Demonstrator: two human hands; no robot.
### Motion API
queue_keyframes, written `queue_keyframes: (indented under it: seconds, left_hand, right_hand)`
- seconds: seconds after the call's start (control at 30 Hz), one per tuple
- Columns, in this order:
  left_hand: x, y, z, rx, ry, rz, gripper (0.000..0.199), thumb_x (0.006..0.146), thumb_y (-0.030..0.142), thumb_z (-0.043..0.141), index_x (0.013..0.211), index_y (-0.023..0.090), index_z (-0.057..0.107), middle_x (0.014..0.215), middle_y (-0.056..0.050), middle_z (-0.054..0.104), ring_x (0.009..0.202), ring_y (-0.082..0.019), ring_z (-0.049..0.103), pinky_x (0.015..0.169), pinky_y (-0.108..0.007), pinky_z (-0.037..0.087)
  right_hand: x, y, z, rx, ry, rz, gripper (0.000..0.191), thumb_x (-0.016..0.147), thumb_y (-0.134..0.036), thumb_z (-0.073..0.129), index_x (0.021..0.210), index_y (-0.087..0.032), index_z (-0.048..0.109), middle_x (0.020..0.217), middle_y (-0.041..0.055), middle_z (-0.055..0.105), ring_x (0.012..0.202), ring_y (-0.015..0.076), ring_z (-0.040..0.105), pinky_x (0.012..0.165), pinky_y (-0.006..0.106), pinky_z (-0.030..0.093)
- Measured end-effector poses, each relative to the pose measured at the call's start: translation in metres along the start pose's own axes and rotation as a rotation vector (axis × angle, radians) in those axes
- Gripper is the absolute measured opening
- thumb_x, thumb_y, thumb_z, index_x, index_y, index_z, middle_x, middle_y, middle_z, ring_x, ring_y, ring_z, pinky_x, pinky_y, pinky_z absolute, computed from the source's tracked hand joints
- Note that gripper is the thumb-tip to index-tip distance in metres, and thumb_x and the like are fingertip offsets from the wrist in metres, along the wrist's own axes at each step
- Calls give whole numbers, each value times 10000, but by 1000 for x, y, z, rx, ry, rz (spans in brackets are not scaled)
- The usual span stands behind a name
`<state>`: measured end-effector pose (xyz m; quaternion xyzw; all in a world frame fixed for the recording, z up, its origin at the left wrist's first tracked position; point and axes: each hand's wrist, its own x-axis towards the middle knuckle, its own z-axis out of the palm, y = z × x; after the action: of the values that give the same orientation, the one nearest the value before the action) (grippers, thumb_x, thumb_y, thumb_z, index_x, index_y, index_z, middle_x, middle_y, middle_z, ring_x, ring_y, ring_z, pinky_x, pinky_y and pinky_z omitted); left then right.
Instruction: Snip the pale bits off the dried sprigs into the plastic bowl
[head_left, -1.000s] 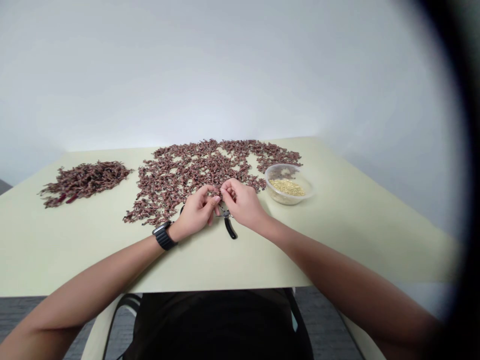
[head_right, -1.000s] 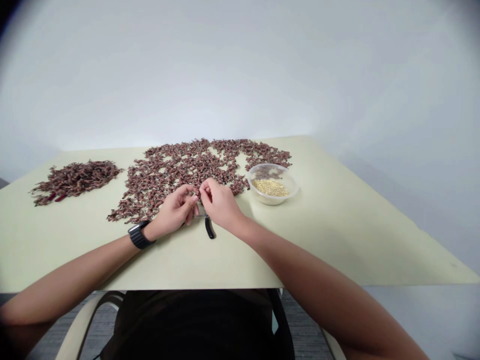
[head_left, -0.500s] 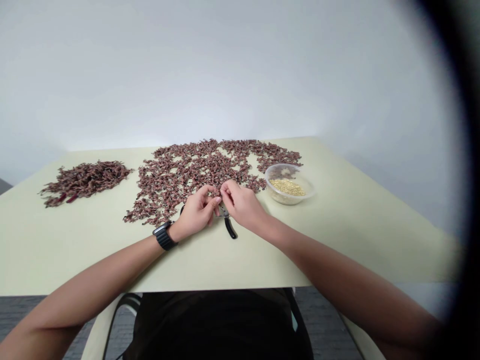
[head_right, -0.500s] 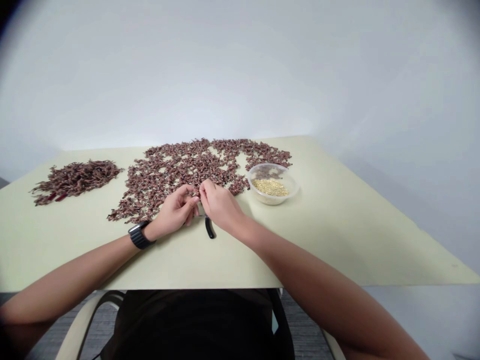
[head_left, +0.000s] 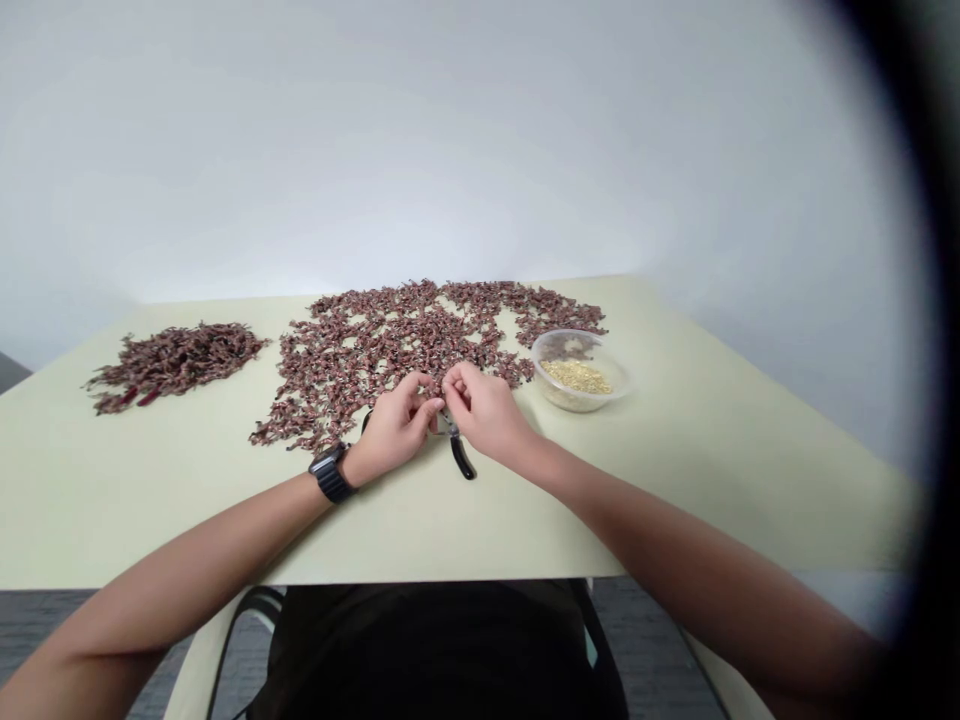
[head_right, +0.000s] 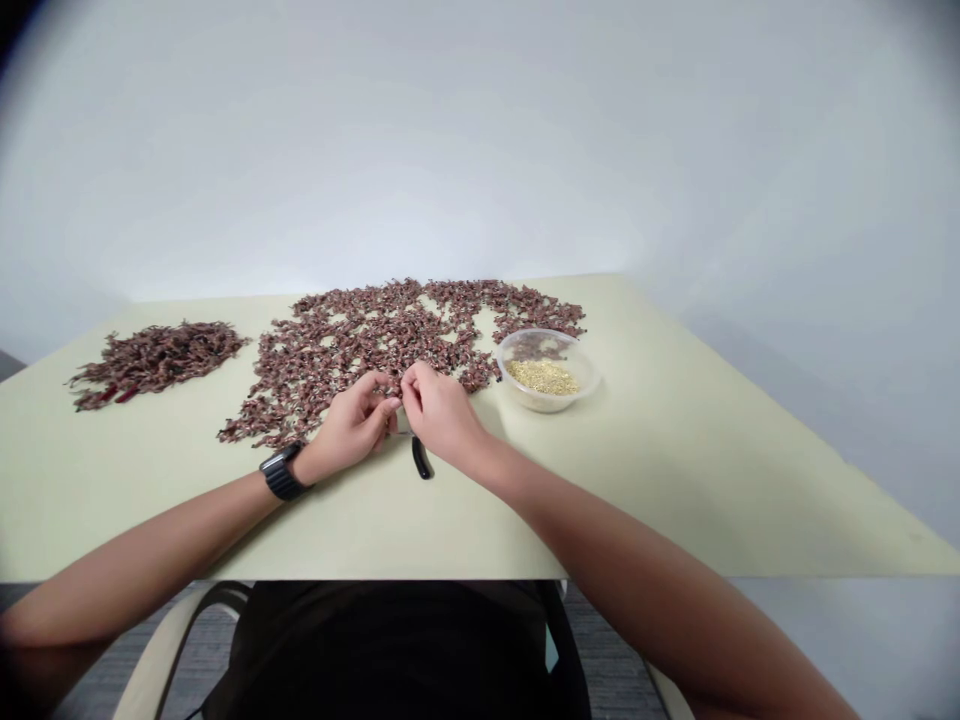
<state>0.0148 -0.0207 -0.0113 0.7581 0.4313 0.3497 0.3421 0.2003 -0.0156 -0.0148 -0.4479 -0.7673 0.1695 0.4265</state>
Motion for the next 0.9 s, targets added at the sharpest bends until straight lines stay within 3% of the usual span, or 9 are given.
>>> queue_keyframes:
  seconds: [0.3,0.5,0.67,0.9]
  left_hand:
    - [1,-3,-4,261,9,98,243,1027,354,502,1215,200,517,707,14,703,586,-131,611,655,-240,454]
    - [2,-1,-3,-16,-36,18,278,1028,429,519,1183,199,517,671,11,685,487,-97,558,527,-192,415]
    - [4,-4,-1,-279,-104,-48,354,1019,507,516,1182,194,485,659,12,667,380,-80,479,388,-178,342]
    - [4,-4,-1,-330,-109,-58,360,1015,515,525,1170,192,494,654,15,657,369,-77,471,367,-177,336]
  right_hand:
    - [0,-2,2,84,23,110,113,983,-258,526,915,-198,594,772,9,660,688,154,605,666,269,407]
    - [0,1,-2,-59,-4,-44,107,1015,-231,466,977,-197,560,825,32,651,705,165,591,683,281,385]
    - [1,3,-4,-110,-9,-75,120,1032,-232,447,999,-197,557,861,44,657,714,168,587,695,283,379]
    - [1,4,-6,-124,-31,-87,117,1037,-231,441,999,-196,547,859,39,654,689,158,567,679,281,366]
